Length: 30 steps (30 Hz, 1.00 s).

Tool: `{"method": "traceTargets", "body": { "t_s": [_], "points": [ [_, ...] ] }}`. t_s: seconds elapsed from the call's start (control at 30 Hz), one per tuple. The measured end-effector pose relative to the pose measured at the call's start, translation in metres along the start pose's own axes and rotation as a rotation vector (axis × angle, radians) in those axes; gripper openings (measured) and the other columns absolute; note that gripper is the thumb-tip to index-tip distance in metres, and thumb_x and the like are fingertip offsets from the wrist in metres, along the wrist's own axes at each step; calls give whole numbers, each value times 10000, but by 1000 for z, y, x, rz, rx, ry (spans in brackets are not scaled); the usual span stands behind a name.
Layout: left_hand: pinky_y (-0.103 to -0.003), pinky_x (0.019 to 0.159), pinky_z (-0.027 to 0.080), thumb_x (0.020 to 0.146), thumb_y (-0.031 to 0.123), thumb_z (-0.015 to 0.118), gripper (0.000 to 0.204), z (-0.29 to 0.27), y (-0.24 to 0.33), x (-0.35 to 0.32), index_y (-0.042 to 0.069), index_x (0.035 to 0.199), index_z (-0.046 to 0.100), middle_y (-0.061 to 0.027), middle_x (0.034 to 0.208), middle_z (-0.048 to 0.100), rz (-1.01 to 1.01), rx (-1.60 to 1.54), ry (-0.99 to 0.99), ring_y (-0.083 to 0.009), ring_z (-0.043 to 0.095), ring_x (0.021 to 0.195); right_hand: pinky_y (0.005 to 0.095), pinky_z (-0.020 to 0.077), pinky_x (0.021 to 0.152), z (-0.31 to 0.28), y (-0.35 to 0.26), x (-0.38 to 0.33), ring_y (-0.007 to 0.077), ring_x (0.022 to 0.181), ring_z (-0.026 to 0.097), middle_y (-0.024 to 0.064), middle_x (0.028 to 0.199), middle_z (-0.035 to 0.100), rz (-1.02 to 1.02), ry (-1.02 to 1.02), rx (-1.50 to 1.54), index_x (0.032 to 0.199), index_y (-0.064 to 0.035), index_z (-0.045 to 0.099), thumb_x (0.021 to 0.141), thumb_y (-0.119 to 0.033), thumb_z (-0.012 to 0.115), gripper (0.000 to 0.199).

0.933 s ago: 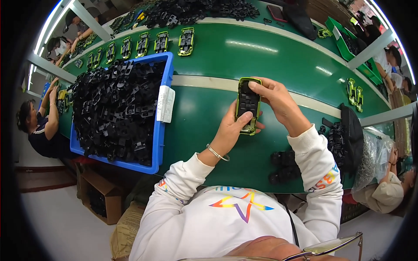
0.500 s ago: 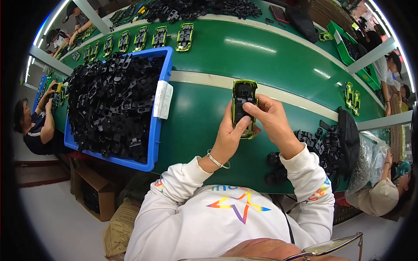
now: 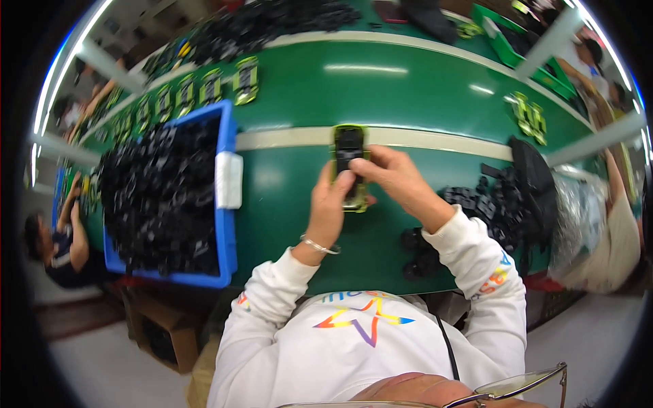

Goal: The person assembles toy cars by hand by inserting black chassis components into car bodies and setting them on the assembly table. The person also takes black plastic pieces from a blue bin and attaches smaller components together by hand.

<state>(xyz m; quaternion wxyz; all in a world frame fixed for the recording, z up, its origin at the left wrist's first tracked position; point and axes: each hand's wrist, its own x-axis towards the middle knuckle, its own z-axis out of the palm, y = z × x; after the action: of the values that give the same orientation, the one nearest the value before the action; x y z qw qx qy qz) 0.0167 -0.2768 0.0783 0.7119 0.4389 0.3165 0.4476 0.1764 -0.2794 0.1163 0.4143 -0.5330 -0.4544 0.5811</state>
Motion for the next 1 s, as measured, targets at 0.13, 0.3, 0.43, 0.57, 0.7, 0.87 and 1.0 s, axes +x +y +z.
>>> {"method": "traceTargets", "body": {
  "t_s": [0.13,0.3,0.43,0.57,0.7,0.87,1.0],
  "points": [
    [-295,607,552,994,323,532,318,-30,4,40,38,1135,528,-119,912,673,33,97,155,-191,673,675,294,505,877,-28,15,7,151,995,624,106,1142,667,-93,5,-166,1355,49,510,911,-279,708,586],
    [-321,594,559,997,284,556,427,-100,-4,153,6,1280,398,-169,980,679,78,238,217,-247,681,661,305,520,813,-130,26,3,175,900,655,120,999,705,-243,275,-228,1198,61,633,852,-275,738,494],
    [-291,719,517,966,255,619,425,-159,-8,234,-31,1261,510,-100,1001,669,310,402,380,-164,639,801,317,536,819,-243,17,3,197,906,683,150,1022,719,-289,613,-496,1161,26,672,836,-244,747,429],
    [-284,758,485,932,249,658,395,-183,7,274,-47,1187,605,-71,1017,659,293,568,447,-132,601,832,365,516,894,-364,26,10,286,1017,679,183,1097,702,-158,951,-753,1192,2,658,785,-303,766,520],
    [-391,922,475,856,359,700,495,-189,23,294,23,1211,631,-154,1141,673,202,887,624,-288,629,1029,449,510,815,-452,59,10,382,912,662,203,986,699,-220,1201,-1221,1060,-14,680,768,-393,755,484],
    [-515,886,487,838,415,654,514,-195,9,307,40,1190,646,-201,1057,692,268,1030,654,-429,637,982,470,501,845,-526,78,4,417,992,642,252,1064,675,113,1067,-1233,1108,-4,656,774,-417,747,539],
    [-479,983,424,887,278,643,441,-194,6,282,42,1257,608,-187,1221,571,347,1364,832,-407,508,1136,477,496,871,-488,63,33,430,1019,635,259,1074,674,254,1016,-1278,1095,11,658,791,-450,724,557]
  ]
}}
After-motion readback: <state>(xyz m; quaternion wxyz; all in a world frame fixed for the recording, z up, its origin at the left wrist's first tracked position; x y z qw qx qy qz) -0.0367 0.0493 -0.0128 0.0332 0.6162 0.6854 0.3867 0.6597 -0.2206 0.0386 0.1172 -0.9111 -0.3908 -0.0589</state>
